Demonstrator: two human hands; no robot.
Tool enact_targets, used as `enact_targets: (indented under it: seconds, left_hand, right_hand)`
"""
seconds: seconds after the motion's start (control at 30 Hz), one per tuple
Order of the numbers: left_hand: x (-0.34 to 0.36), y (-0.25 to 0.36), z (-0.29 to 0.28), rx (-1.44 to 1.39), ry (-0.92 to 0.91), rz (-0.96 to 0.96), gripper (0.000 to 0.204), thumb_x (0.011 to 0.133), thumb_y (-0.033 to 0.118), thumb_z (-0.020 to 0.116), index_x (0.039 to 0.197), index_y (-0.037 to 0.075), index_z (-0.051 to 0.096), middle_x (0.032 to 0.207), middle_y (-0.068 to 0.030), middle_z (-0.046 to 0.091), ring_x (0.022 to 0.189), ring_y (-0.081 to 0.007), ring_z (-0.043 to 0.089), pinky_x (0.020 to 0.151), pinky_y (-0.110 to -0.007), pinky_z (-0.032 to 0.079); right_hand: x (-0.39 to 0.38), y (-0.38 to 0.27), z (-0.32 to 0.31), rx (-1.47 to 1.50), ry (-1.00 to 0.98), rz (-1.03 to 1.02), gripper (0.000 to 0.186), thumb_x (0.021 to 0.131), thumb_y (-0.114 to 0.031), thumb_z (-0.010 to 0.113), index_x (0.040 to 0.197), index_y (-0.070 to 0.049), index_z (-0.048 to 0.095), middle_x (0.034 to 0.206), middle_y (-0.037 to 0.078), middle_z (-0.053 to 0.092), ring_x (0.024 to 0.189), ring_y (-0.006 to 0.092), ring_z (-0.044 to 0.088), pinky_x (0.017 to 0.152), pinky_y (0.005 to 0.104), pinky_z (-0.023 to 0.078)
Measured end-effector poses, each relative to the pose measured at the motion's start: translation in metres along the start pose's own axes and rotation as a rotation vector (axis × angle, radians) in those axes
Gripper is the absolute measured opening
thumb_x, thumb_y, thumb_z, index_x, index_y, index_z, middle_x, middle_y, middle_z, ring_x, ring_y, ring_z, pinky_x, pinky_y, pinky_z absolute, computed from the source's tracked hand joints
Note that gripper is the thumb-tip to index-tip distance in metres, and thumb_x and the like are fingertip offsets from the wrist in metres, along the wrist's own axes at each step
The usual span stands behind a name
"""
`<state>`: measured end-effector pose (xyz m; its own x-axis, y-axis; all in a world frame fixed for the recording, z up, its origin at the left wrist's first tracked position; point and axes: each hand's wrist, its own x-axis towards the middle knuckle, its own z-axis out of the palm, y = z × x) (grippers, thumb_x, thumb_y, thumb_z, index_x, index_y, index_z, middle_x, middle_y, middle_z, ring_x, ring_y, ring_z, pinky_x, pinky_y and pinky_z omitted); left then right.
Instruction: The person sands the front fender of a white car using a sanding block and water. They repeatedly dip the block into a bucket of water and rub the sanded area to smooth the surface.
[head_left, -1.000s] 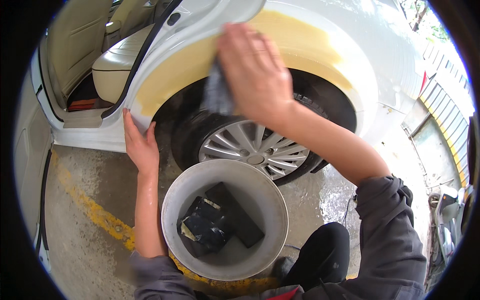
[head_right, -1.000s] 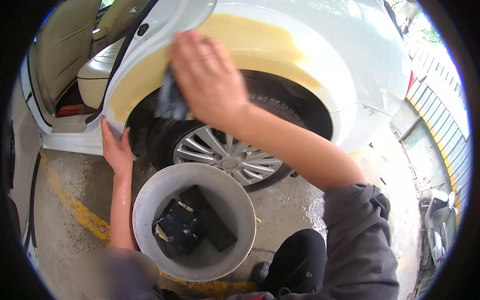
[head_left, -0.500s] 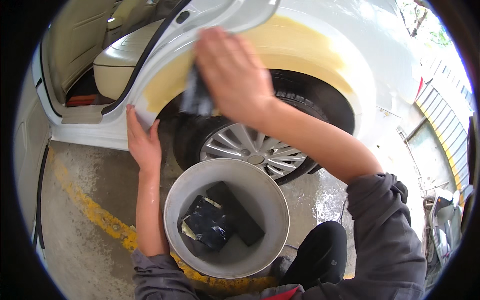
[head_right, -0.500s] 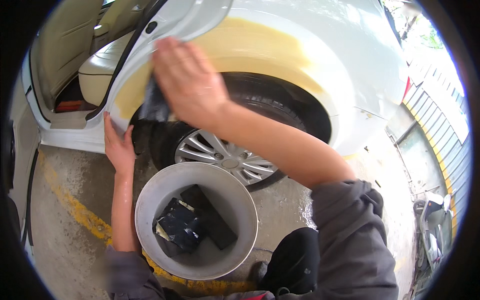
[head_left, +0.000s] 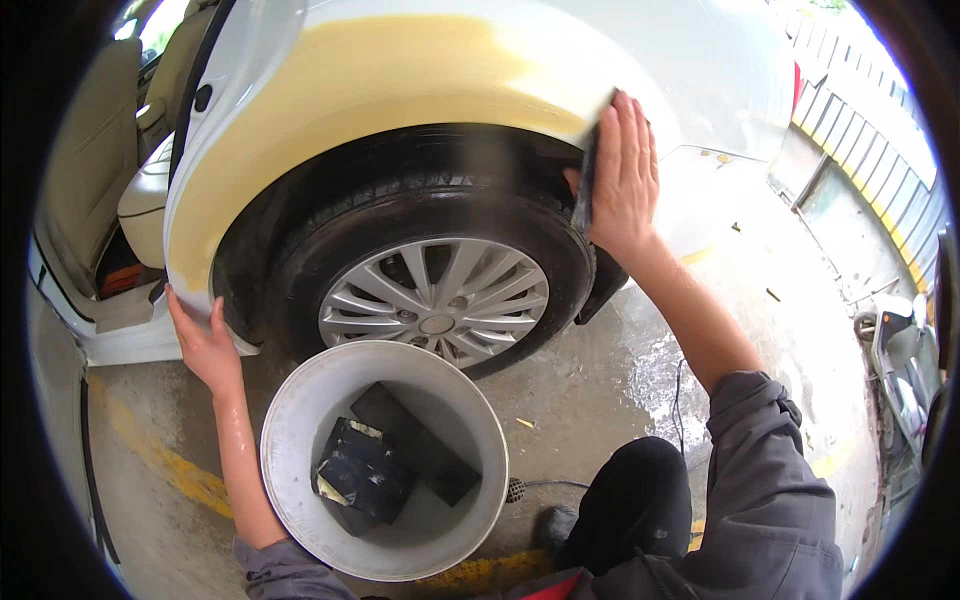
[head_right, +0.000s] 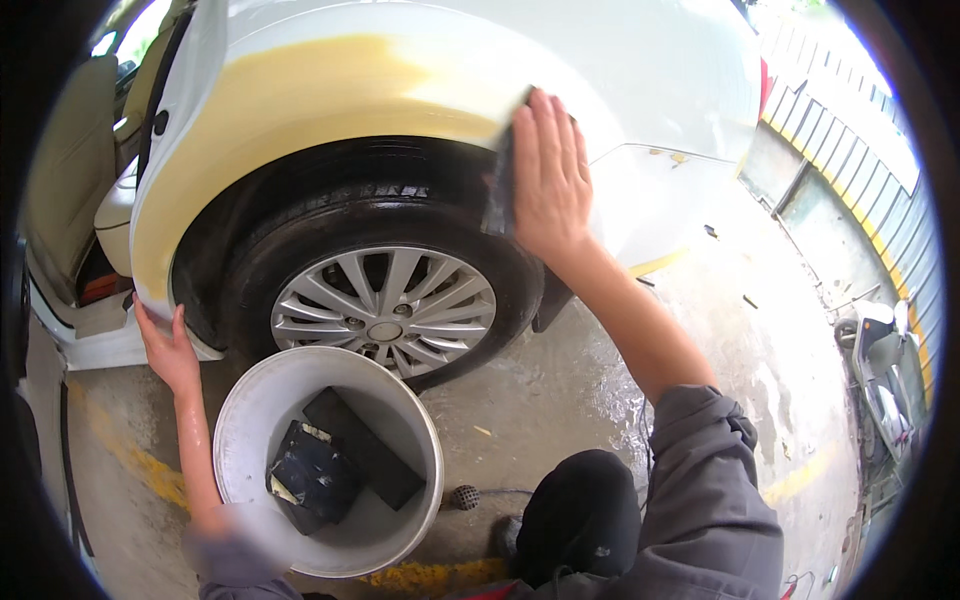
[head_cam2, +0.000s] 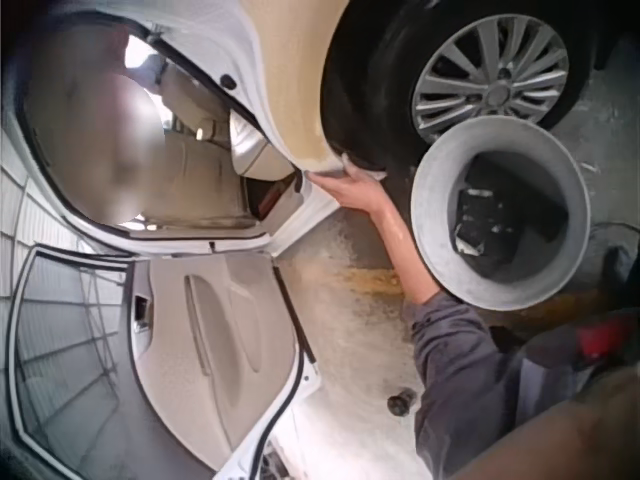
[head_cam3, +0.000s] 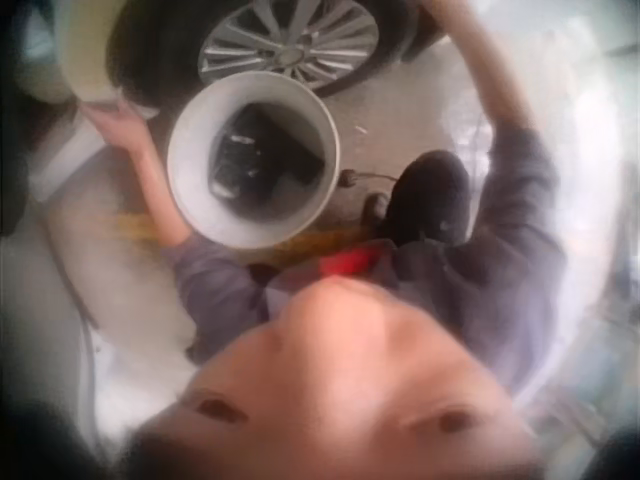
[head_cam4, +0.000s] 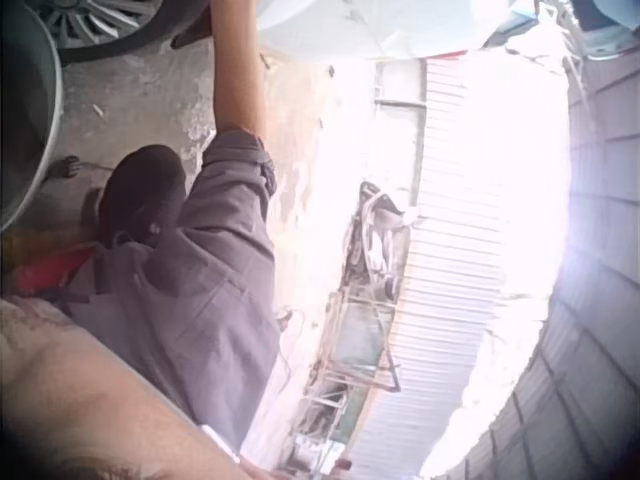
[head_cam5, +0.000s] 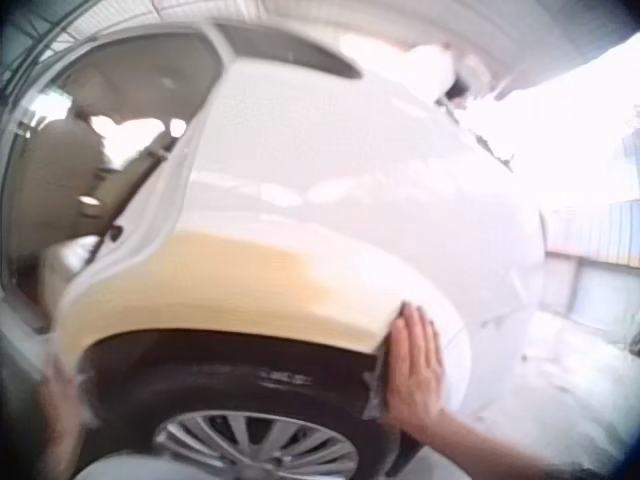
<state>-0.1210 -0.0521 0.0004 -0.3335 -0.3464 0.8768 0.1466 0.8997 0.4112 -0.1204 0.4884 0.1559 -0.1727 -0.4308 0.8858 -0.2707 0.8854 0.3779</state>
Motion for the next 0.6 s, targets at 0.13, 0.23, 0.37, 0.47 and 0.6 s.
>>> enact_targets:
  seconds: [0.13, 0.23, 0.37, 0.47, 0.6]
  left_hand:
    - [-0.001, -0.004, 0.006, -0.001, -0.033, -0.004, 0.075, 0.097, 0.023, 0.081, 0.158, 0.003, 0.043, 0.156, -0.0209, 0.056, 0.138, -0.0400, 0.059, 0.109, -0.045, 0.051]
    - [-0.001, -0.015, 0.007, 0.001, -0.066, -0.007, 0.075, 0.097, 0.024, 0.081, 0.158, 0.004, 0.044, 0.152, -0.0210, 0.059, 0.132, -0.0386, 0.063, 0.106, -0.044, 0.052]
    - [0.003, -0.024, -0.014, 0.033, -0.062, -0.020, 0.073, 0.096, 0.023, 0.082, 0.158, 0.007, 0.046, 0.145, -0.0206, 0.065, 0.123, -0.0363, 0.068, 0.101, -0.043, 0.054]
    - [0.003, -0.012, -0.004, 0.021, -0.051, -0.056, 0.074, 0.095, 0.022, 0.083, 0.157, 0.007, 0.047, 0.143, -0.0207, 0.066, 0.123, -0.0365, 0.068, 0.101, -0.043, 0.054]
    - [0.000, -0.003, -0.002, -0.015, -0.030, -0.062, 0.077, 0.092, 0.022, 0.086, 0.156, 0.005, 0.048, 0.147, -0.0218, 0.063, 0.131, -0.0385, 0.064, 0.106, -0.043, 0.052]
  right_hand:
    - [0.006, -0.030, 0.025, 0.022, 0.101, 0.037, 0.093, 0.089, -0.016, 0.075, 0.163, 0.010, 0.025, 0.169, 0.036, 0.025, 0.157, 0.0541, 0.025, 0.126, 0.0658, 0.021]
    - [0.060, -0.103, 0.040, -0.001, 0.109, 0.009, 0.074, 0.090, -0.010, 0.060, 0.162, -0.002, 0.042, 0.169, 0.024, 0.036, 0.155, 0.0422, 0.038, 0.127, 0.0540, 0.027]
    - [0.042, -0.063, 0.033, -0.043, 0.087, -0.146, 0.072, 0.092, -0.016, 0.060, 0.162, -0.008, 0.046, 0.172, 0.015, 0.038, 0.157, 0.0316, 0.038, 0.129, 0.0493, 0.027]
    - [-0.010, -0.009, 0.026, -0.091, 0.075, -0.047, 0.077, 0.096, -0.023, 0.067, 0.162, 0.006, 0.038, 0.168, 0.029, 0.036, 0.157, 0.0478, 0.034, 0.128, 0.0570, 0.024]
    - [0.022, -0.053, 0.036, -0.149, 0.124, -0.024, 0.080, 0.101, -0.035, 0.065, 0.163, 0.006, 0.036, 0.169, 0.029, 0.036, 0.156, 0.0485, 0.034, 0.127, 0.0571, 0.021]
